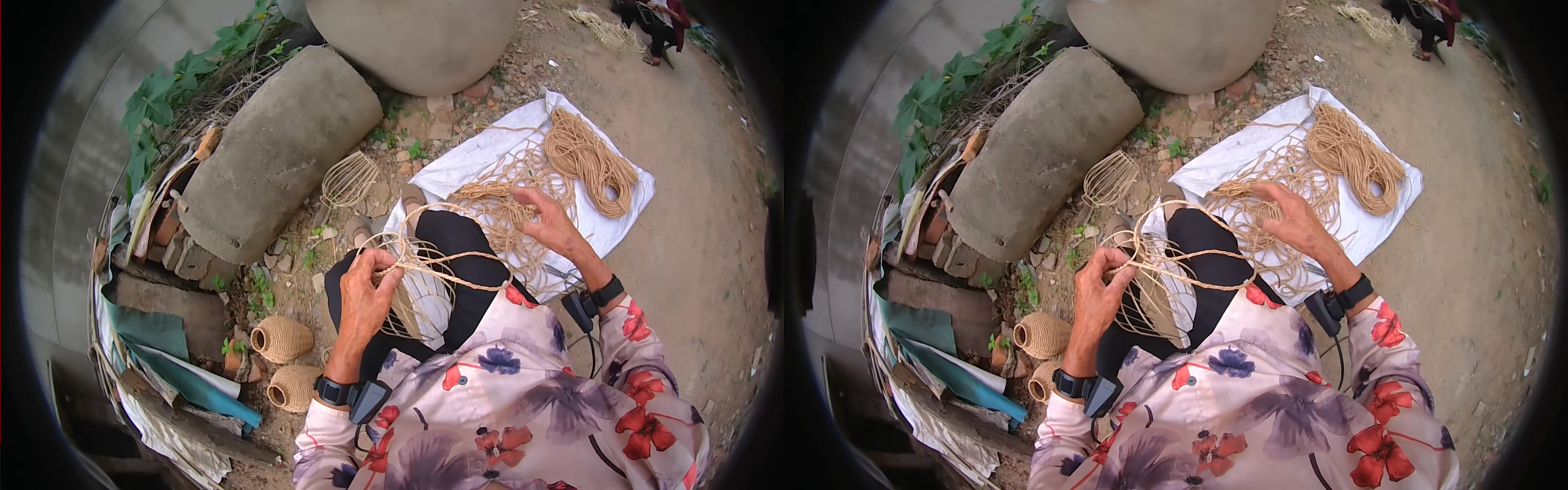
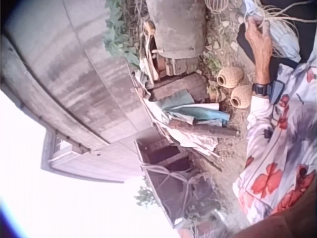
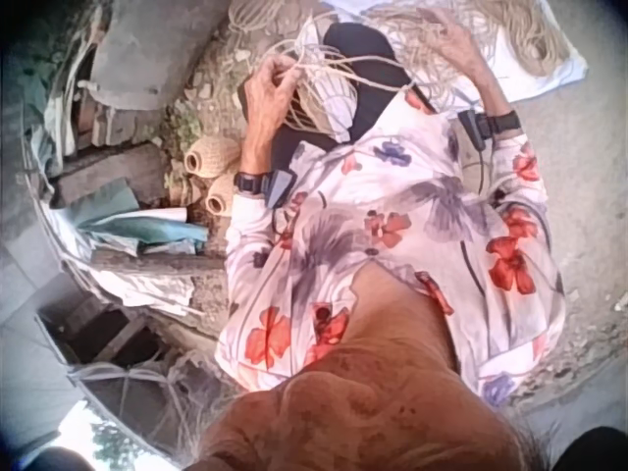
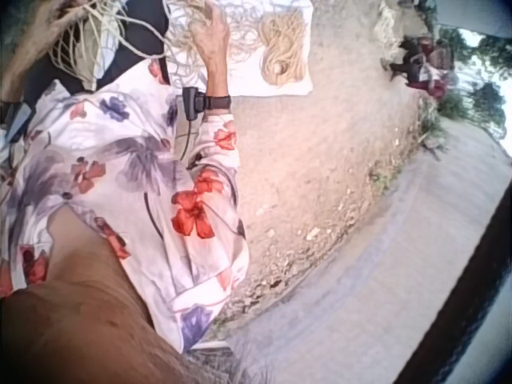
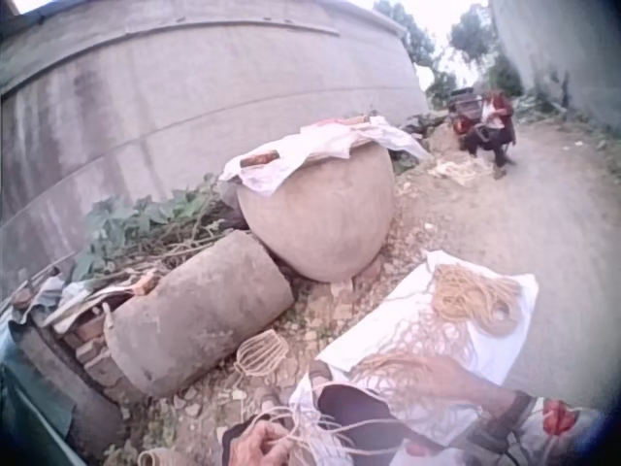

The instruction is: Weaving thin bamboo strips to create a lantern or basket frame structure.

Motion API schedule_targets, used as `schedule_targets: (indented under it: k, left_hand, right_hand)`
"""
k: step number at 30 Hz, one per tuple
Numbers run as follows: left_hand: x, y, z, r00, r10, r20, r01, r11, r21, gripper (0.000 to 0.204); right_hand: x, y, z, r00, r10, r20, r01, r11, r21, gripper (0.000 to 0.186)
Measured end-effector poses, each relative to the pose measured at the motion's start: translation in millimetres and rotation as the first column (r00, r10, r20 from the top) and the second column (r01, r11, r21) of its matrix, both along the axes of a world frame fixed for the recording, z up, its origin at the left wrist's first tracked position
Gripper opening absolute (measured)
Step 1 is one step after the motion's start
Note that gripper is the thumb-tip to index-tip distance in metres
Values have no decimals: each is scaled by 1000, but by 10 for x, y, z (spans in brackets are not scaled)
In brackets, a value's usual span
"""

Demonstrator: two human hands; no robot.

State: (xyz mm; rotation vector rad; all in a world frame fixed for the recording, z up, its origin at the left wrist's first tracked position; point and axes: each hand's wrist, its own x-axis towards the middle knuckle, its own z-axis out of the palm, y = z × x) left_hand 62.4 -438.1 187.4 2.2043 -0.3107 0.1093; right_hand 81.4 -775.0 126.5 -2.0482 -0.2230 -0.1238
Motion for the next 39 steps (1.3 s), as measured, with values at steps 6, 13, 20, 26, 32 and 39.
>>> schedule_targets:
  k: [6, 13, 20, 26, 32, 39]
  left_hand:
    - [22, -41, -17, 999, -31, 30, 31, 999, 9, 16]
    - [31, 51, 21, 996, -61, 60, 62, 998, -8, 15]
    - [302, 451, -28, 986, -52, -157, 8, 963, -270, 14]
    - [390, 612, -163, 954, -159, -253, 32, 896, -442, 12]
    - [329, 491, 37, 933, -219, -285, 125, 941, -314, 13]
    - [419, 417, 25, 919, -241, -313, 99, 908, -407, 21]
  right_hand:
    - [667, 1220, 180, 847, 270, 458, -166, 953, -253, 46]
    - [376, 762, 248, 907, 371, 197, -346, 926, -149, 34]
    - [-677, -2861, -1153, 576, -814, -70, 813, 580, -51, 38]
    - [-2105, -4175, -1871, 383, -923, 38, 624, 228, -748, 32]
    - [-511, -1928, -1755, 815, -559, -153, 339, 675, -655, 32]
    - [621, 848, -96, 908, 142, 394, -79, 982, -170, 31]
